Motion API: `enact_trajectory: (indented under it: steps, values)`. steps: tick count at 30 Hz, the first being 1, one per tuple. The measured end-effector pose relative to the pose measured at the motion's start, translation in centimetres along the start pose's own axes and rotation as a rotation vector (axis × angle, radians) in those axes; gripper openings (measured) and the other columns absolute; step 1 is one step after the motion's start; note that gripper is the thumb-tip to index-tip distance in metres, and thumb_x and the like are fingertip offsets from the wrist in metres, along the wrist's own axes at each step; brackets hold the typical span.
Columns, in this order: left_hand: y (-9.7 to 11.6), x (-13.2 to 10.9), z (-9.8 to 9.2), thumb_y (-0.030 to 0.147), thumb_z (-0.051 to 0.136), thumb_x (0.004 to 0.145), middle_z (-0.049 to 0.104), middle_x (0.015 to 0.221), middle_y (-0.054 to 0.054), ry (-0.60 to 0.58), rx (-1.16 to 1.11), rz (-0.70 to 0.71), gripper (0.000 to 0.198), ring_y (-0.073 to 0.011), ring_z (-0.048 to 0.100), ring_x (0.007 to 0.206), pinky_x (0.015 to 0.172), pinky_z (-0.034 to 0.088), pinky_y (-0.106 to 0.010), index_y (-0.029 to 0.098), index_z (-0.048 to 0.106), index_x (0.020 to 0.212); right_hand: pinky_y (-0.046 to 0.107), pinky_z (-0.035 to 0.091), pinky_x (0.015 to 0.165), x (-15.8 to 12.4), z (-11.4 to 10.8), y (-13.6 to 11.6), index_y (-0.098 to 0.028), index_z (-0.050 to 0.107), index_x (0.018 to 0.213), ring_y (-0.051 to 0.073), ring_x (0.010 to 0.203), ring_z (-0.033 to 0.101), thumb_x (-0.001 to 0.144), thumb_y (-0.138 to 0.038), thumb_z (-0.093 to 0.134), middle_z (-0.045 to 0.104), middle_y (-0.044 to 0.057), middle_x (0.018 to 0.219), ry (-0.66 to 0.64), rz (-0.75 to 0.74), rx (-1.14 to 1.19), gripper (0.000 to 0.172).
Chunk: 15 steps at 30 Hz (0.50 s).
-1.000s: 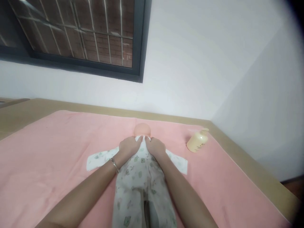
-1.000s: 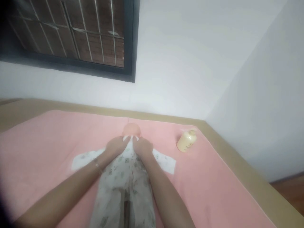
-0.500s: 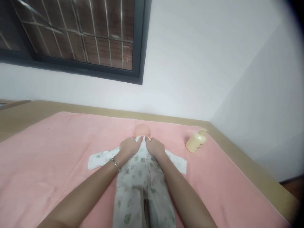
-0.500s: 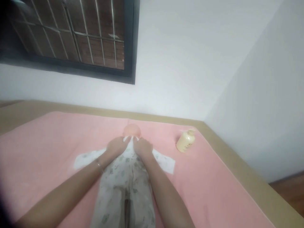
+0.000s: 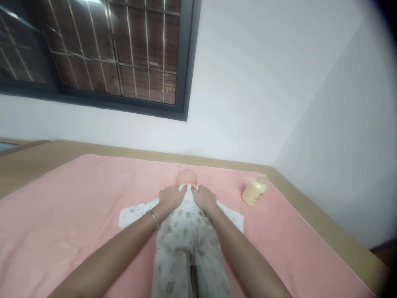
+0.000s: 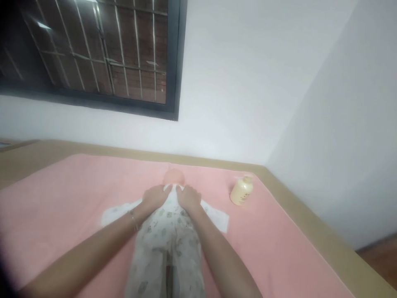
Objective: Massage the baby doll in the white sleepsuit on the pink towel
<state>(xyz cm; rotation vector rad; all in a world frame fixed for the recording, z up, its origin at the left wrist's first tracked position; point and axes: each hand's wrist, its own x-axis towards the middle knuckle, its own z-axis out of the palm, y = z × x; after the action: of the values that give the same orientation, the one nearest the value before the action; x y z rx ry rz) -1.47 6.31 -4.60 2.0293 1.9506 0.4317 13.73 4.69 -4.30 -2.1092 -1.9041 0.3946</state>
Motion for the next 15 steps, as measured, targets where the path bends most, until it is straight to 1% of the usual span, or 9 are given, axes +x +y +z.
enact_trajectory:
  steps: [2,3,5,7,9,10,12,14,15]
  values:
    - [0.1,-0.3,-0.6,0.062,0.022,0.087,0.069,0.104,-0.015,0.009,0.013,0.002,0.066,-0.0333,0.061,0.1,0.09,0.038,-0.046,0.016,0.067,0.101,0.048,0.033,0.098,-1.0,0.0,0.3,-0.011,0.06,0.114,0.032,0.112,0.054,0.096,-0.048,0.021,0.062,0.019,0.116,0.08,-0.086,-0.029,0.056]
    - [0.2,-0.4,-0.8,0.06,0.023,0.088,0.069,0.105,-0.015,0.015,0.017,0.005,0.063,-0.0333,0.061,0.101,0.091,0.038,-0.047,0.016,0.067,0.102,0.047,0.028,0.102,-1.8,0.1,0.5,-0.011,0.058,0.118,0.031,0.118,0.05,0.097,-0.044,0.022,0.059,0.018,0.121,0.12,-0.139,-0.039,0.054]
    - [0.3,-0.7,-1.2,0.056,0.026,0.089,0.068,0.108,-0.015,0.035,0.011,0.017,0.059,-0.0324,0.06,0.102,0.091,0.038,-0.045,0.015,0.065,0.104,0.045,0.017,0.11,-3.6,0.5,1.1,-0.01,0.049,0.132,0.028,0.131,0.037,0.098,-0.041,0.023,0.048,0.018,0.137,0.167,-0.241,-0.05,0.053]
    - [0.2,-1.1,-1.2,0.054,0.027,0.09,0.067,0.109,-0.016,0.053,-0.005,0.051,0.056,-0.0306,0.06,0.103,0.09,0.04,-0.04,0.013,0.063,0.105,0.042,0.009,0.113,-5.4,1.0,1.6,-0.007,0.037,0.142,0.025,0.14,0.021,0.098,-0.042,0.021,0.032,0.016,0.149,0.156,-0.312,-0.044,0.059]
    - [0.0,-1.7,-0.9,0.05,0.026,0.092,0.065,0.114,-0.017,0.073,-0.004,0.123,0.054,-0.0293,0.058,0.108,0.094,0.038,-0.039,0.012,0.061,0.109,0.04,0.007,0.114,-6.7,1.6,1.8,-0.005,0.028,0.147,0.023,0.143,0.012,0.099,-0.044,0.017,0.022,0.014,0.153,0.117,-0.352,-0.026,0.063]
    - [-0.2,-2.2,-0.5,0.048,0.026,0.092,0.062,0.12,-0.018,0.091,0.005,0.161,0.054,-0.0294,0.055,0.115,0.099,0.035,-0.04,0.011,0.059,0.114,0.039,0.007,0.115,-7.0,1.8,1.8,-0.005,0.026,0.148,0.023,0.143,0.01,0.099,-0.045,0.015,0.02,0.013,0.154,0.105,-0.361,-0.016,0.064]
    - [-0.6,-3.5,0.3,0.045,0.026,0.093,0.048,0.138,-0.019,0.125,0.026,0.231,0.057,-0.0301,0.04,0.131,0.108,0.025,-0.043,0.008,0.049,0.13,0.039,0.008,0.114,-6.6,1.9,1.5,-0.003,0.025,0.147,0.023,0.143,0.011,0.099,-0.044,0.014,0.021,0.014,0.154,0.109,-0.34,-0.007,0.064]
    - [-1.0,-5.3,1.0,0.046,0.027,0.093,0.031,0.149,-0.018,0.14,0.023,0.287,0.063,-0.0293,0.024,0.14,0.113,0.018,-0.043,0.006,0.036,0.141,0.039,0.007,0.114,-5.0,1.4,1.2,-0.004,0.032,0.145,0.023,0.142,0.017,0.099,-0.042,0.016,0.028,0.015,0.151,0.13,-0.299,-0.013,0.062]
    - [-1.2,-6.2,1.3,0.047,0.027,0.093,0.027,0.152,-0.017,0.137,0.012,0.309,0.064,-0.0286,0.019,0.142,0.114,0.017,-0.043,0.006,0.032,0.143,0.04,0.007,0.114,-4.0,1.0,1.0,-0.005,0.037,0.142,0.023,0.14,0.022,0.1,-0.041,0.015,0.033,0.015,0.149,0.129,-0.284,-0.013,0.06]
